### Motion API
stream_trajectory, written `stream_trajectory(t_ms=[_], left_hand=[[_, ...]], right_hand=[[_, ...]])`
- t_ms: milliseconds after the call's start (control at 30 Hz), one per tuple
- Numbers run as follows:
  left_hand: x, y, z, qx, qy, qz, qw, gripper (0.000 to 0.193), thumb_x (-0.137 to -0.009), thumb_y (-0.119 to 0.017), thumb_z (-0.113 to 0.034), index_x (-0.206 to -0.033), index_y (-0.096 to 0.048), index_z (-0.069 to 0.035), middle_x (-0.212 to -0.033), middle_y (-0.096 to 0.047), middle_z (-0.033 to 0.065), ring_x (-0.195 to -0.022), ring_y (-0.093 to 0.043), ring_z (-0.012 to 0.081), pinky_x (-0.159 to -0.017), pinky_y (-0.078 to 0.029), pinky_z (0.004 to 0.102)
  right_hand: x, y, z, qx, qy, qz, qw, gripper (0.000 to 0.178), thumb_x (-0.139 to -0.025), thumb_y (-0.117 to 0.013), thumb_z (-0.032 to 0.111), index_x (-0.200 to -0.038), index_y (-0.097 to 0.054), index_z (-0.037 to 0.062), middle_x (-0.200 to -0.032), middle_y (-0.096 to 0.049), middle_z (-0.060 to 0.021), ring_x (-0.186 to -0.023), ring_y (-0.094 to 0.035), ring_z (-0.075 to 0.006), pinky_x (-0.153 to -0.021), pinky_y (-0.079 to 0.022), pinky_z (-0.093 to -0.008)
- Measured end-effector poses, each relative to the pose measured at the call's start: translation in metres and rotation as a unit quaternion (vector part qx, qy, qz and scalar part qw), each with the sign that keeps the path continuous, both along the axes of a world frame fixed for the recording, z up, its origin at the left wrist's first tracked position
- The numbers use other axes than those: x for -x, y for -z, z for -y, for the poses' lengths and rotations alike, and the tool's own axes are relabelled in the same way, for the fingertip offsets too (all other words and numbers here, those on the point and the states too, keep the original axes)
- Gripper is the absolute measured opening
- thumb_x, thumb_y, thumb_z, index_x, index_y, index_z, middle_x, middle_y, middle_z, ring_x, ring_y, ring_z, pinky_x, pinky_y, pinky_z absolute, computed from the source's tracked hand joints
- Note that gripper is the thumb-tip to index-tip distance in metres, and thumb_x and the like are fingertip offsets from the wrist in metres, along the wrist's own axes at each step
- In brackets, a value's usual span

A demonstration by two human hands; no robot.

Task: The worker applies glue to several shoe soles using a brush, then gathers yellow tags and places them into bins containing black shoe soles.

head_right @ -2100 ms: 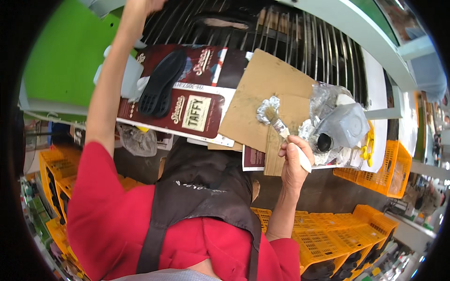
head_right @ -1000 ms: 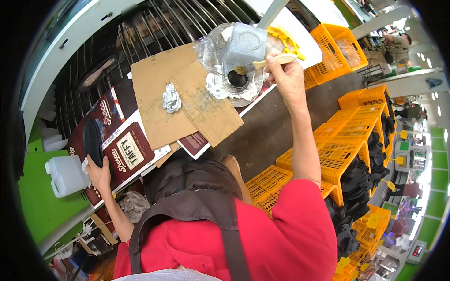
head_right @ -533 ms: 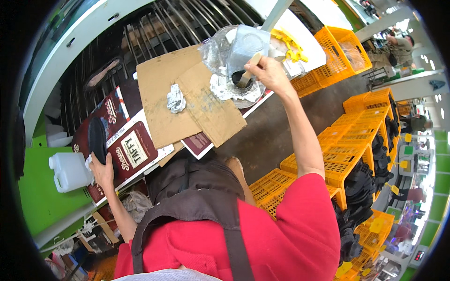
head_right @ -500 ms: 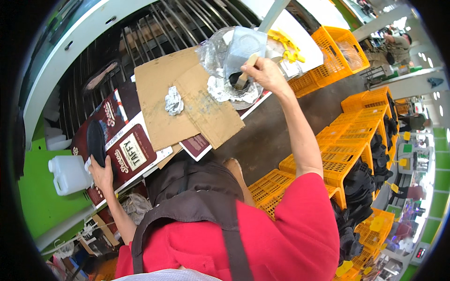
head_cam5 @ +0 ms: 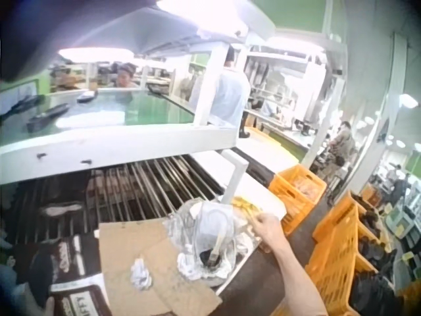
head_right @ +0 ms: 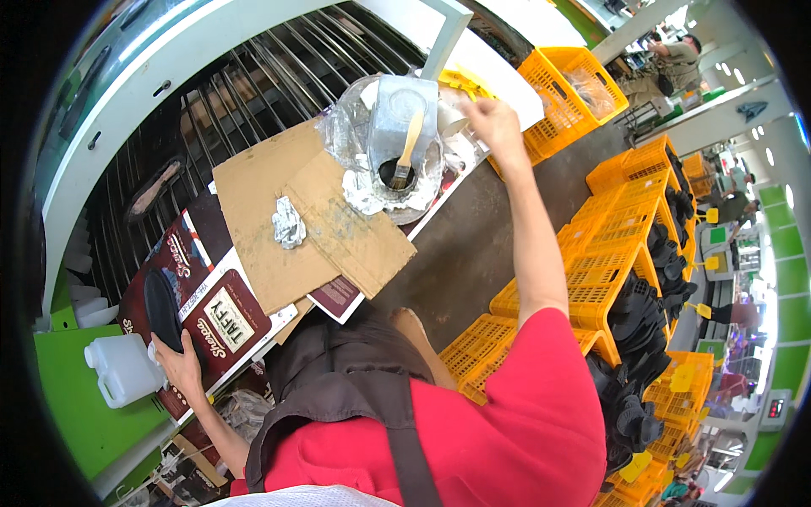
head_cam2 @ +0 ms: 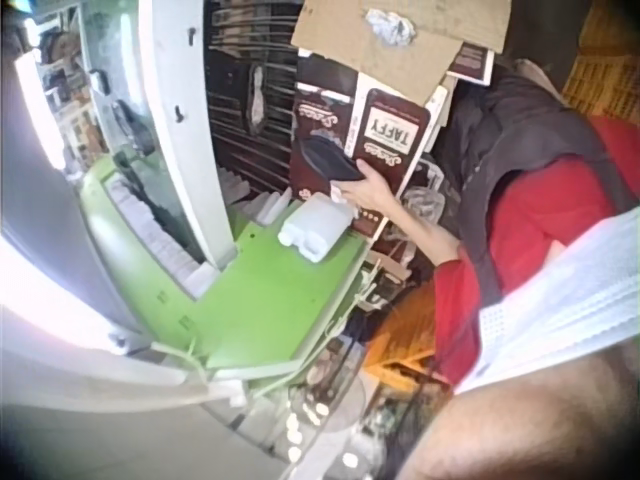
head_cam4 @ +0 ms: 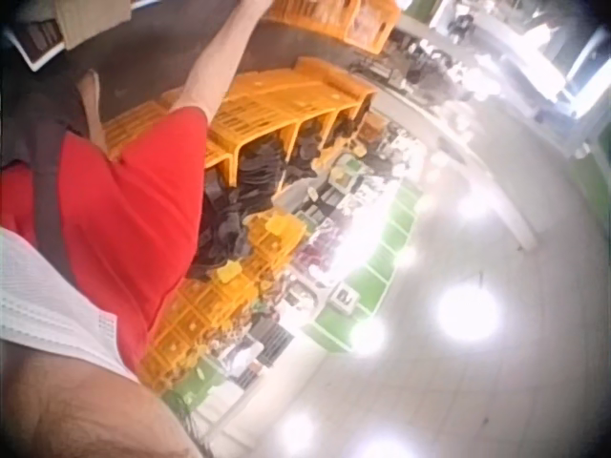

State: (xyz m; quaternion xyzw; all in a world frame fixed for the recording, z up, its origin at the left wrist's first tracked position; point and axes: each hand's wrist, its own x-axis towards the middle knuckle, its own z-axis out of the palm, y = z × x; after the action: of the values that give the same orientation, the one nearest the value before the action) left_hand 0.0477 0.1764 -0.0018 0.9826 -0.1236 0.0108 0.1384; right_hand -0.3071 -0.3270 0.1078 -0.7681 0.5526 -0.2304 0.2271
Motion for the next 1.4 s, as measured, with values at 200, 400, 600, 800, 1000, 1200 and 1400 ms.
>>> stream_trajectory(t_ms=[200, 400, 600, 800, 1000, 1200, 1400], left_hand=[[0.0, -0.001, 0.001, 0.006, -0.017, 0.004, 1.0, 0.076, -0.084, -0.059, -0.039, -0.143, -0.022, -0.007, -0.134, -0.037, 0.0271, -0.121, -0.039, 0.0428, -0.099, -0.035, 0.0459], [-0.001, 0.01, -0.007, -0.003, -0.004, 0.038, 0.999, 0.077, -0.083, -0.061, -0.037, -0.142, -0.022, -0.006, -0.133, -0.038, 0.027, -0.121, -0.039, 0.0427, -0.099, -0.035, 0.0455], [0.001, 0.008, 0.002, -0.008, 0.003, 0.032, 0.999, 0.078, -0.082, -0.061, -0.037, -0.142, -0.022, -0.005, -0.133, -0.038, 0.0271, -0.123, -0.037, 0.0421, -0.1, -0.034, 0.0455], [-0.004, 0.009, 0.001, 0.011, 0.008, 0.043, 0.999, 0.078, -0.082, -0.061, -0.036, -0.142, -0.023, -0.005, -0.132, -0.038, 0.0271, -0.121, -0.04, 0.0425, -0.099, -0.035, 0.045], [-0.011, 0.001, -0.008, 0.016, 0.012, 0.018, 1.0, 0.081, -0.079, -0.065, -0.036, -0.141, -0.025, -0.003, -0.133, -0.037, 0.0286, -0.121, -0.039, 0.0431, -0.1, -0.034, 0.0435], [0.007, -0.004, -0.03, 0.154, 0.11, 0.142, 0.972, 0.07, -0.074, -0.069, -0.036, -0.124, -0.044, 0.007, -0.12, -0.05, 0.0258, -0.111, -0.046, 0.0416, -0.096, -0.035, 0.0464], [0.039, -0.025, -0.01, 0.307, 0.167, 0.213, 0.913, 0.045, -0.069, -0.074, -0.023, -0.105, -0.059, -0.002, -0.107, -0.056, 0.0157, -0.102, -0.052, 0.0336, -0.088, -0.043, 0.0415]], right_hand=[[0.024, 0.053, 0.15, 0.052, 0.051, -0.271, 0.96, 0.078, -0.076, -0.066, 0.047, -0.131, -0.04, 0.0004, -0.117, -0.057, -0.0228, -0.105, -0.059, -0.0338, -0.086, -0.048, -0.0393], [-0.003, 0.078, 0.175, -0.069, 0.094, -0.308, 0.944, 0.097, -0.066, -0.075, 0.046, -0.131, -0.03, -0.0115, -0.117, -0.056, -0.027, -0.108, -0.057, -0.0321, -0.089, -0.047, -0.0355], [-0.003, 0.083, 0.198, -0.151, 0.155, -0.256, 0.942, 0.074, -0.066, -0.08, 0.028, -0.125, -0.047, -0.0022, -0.101, -0.065, -0.0156, -0.083, -0.065, -0.021, -0.069, -0.051, -0.0281], [0.018, 0.085, 0.209, -0.129, 0.122, -0.172, 0.969, 0.027, -0.066, -0.079, 0.024, -0.069, -0.068, -0.0005, -0.067, -0.065, -0.0094, -0.058, -0.061, -0.0155, -0.055, -0.048, -0.0272], [0.017, 0.106, 0.197, -0.08, 0.029, -0.11, 0.99, 0.031, -0.06, -0.081, 0.029, -0.065, -0.064, 0.0035, -0.059, -0.061, -0.0049, -0.048, -0.056, -0.0132, -0.048, -0.045, -0.0275], [0.055, 0.109, 0.175, -0.196, -0.097, 0.214, 0.952, 0.036, -0.083, -0.059, 0.025, -0.106, -0.057, -0.0025, -0.091, -0.064, -0.0139, -0.075, -0.063, -0.0254, -0.067, -0.054, -0.0357], [-0.14, 0.077, -0.003, -0.279, -0.348, 0.169, 0.879, 0.037, -0.093, -0.047, 0.02, -0.123, -0.048, -0.0018, -0.1, -0.062, -0.0157, -0.085, -0.063, -0.0227, -0.074, -0.052, -0.0316]])
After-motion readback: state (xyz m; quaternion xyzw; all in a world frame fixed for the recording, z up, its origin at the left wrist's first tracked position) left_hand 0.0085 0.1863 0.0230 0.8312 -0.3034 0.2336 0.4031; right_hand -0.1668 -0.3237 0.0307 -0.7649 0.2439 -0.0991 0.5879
